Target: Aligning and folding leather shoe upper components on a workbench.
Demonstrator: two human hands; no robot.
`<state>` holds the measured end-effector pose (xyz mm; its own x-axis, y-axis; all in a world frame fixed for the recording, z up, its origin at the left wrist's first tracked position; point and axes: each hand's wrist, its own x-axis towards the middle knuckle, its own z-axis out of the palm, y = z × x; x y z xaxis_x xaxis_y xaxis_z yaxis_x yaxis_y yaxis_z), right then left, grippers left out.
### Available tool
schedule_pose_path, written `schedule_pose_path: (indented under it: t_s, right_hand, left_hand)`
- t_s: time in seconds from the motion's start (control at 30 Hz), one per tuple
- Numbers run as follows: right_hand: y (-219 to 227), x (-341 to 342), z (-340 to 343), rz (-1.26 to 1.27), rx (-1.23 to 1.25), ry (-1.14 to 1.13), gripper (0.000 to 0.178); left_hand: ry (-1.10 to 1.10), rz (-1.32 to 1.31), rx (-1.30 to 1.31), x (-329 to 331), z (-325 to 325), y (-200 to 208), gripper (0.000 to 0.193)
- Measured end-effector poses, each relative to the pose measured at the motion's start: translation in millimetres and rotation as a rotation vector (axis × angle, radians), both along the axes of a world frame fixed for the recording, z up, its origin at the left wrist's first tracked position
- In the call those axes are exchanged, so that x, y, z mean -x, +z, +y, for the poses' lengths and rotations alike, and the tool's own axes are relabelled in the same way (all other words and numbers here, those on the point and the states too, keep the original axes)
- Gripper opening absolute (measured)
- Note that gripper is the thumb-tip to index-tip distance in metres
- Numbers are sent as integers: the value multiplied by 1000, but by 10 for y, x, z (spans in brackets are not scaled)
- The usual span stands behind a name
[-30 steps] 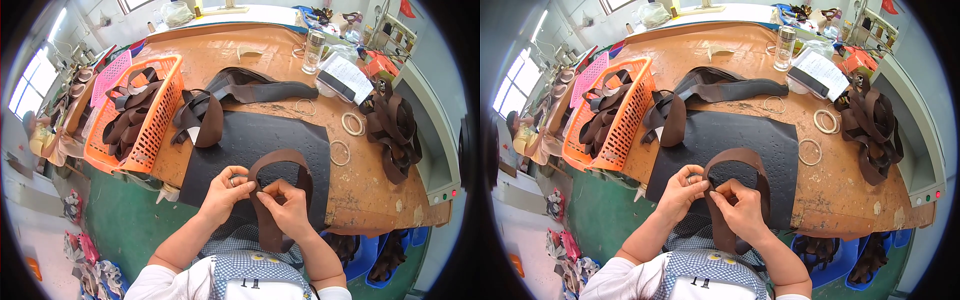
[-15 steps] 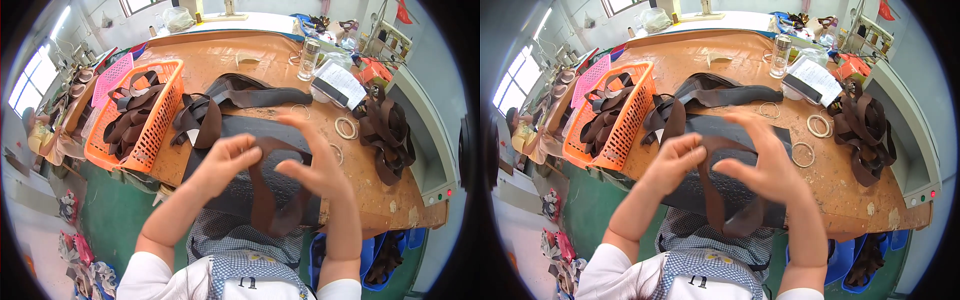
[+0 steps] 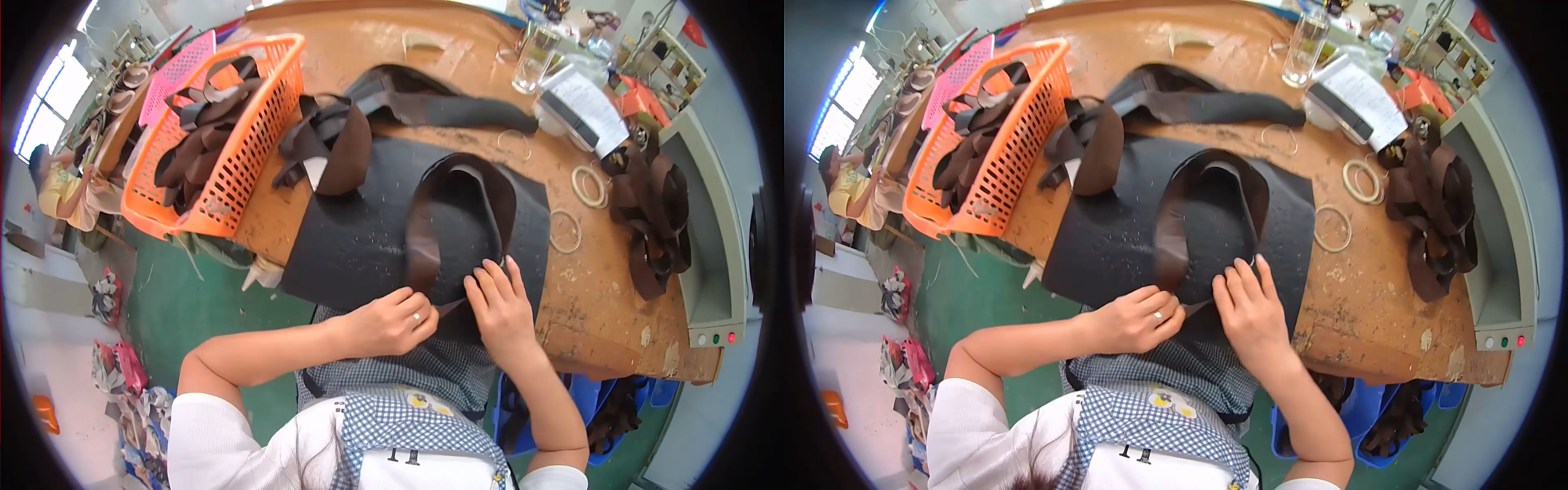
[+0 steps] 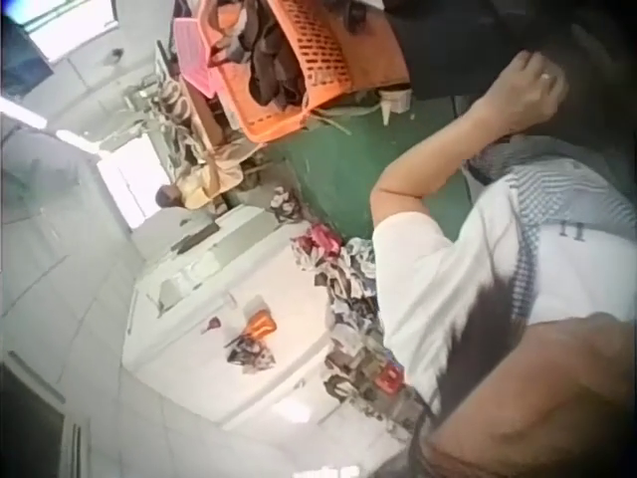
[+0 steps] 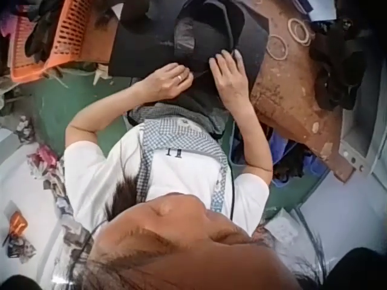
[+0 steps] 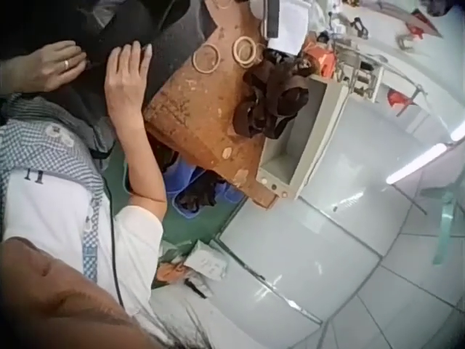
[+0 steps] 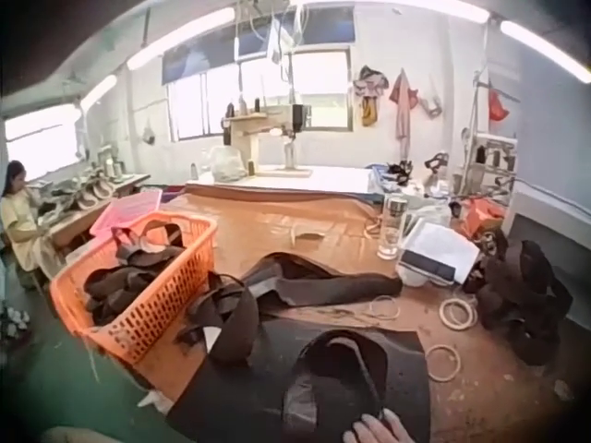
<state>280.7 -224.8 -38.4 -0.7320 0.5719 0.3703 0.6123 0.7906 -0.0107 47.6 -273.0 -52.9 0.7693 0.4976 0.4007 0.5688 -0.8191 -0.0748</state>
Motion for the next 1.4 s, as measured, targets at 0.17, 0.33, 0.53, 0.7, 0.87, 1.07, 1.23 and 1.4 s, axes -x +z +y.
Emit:
schedule_pose_path:
  t_s: [0.17, 0.33, 0.53, 0.7, 0.87, 1.07, 1.23, 1.4]
  right_hand:
    - [0, 89, -475, 26, 61, 123, 31]
    - [-156, 17, -420, 121, 32, 110, 31]
    - [-172, -50, -383, 45, -44, 13, 34]
    - [-91, -58, -556, 135, 121, -77, 30]
    - [-179, -84, -499, 154, 28, -117, 27]
    - [-145, -135, -444, 196, 61, 34, 34]
    - [-135, -192, -458, 121, 35, 58, 31]
    - [-138, -142, -488, 77, -31, 47, 28]
  left_hand:
    - [132, -127, -25, -124, -280, -103, 33]
    - [141, -231, 29, -140, -324, -159, 34]
    - [145, -341, 110, -296, -167, -187, 32]
    - [92, -457, 212, -256, -37, -149, 26]
    - [50, -421, 228, -347, -16, -126, 26]
    - [86, -370, 191, -429, -29, -123, 29]
    - [-6, -207, 24, -410, -66, -112, 29]
    - [-104, 35, -99, -439, -22, -25, 29]
